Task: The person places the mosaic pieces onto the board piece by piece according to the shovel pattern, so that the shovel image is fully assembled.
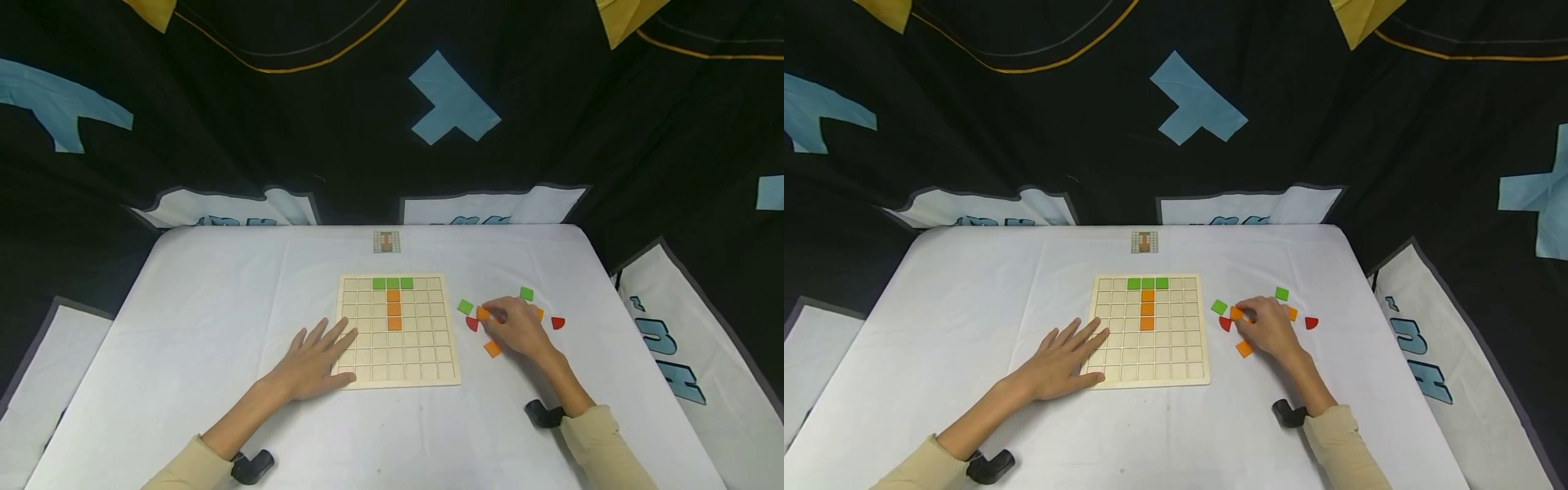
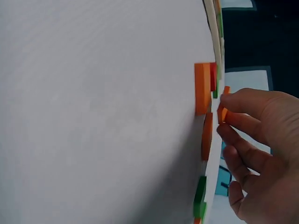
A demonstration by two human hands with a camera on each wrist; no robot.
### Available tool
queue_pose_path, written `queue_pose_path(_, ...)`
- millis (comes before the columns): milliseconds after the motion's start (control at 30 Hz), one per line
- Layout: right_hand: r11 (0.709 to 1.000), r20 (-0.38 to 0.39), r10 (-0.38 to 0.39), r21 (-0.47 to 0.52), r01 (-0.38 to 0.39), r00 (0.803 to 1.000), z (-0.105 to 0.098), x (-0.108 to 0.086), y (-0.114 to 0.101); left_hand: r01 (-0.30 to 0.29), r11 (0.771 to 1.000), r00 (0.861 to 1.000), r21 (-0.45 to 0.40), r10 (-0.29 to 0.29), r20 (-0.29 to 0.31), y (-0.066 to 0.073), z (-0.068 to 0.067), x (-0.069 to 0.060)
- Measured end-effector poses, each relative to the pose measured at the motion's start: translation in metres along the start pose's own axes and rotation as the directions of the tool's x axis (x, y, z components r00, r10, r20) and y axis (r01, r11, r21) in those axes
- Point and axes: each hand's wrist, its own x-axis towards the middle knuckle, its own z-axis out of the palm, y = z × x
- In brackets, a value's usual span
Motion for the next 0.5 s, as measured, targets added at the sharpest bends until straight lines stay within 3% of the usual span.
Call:
queue_pose_path(233, 0.99, -0.063, -0.137, 0.032, 0.139, 0.989, 0.002, 0.006, -0.021, -0.001, 1.0, 1.0, -0.009, 0.001, 0.002, 0.001, 0.0, -0.001)
queue_pose_path(500, 0.969, -0.018, -0.232, 0.078, 0.233, 0.972, 0.016, 0.012, -0.055, 0.003, 1.0, 1.0, -0.004, -0.003, 0.008, 0.0, 0.0, -0.001)
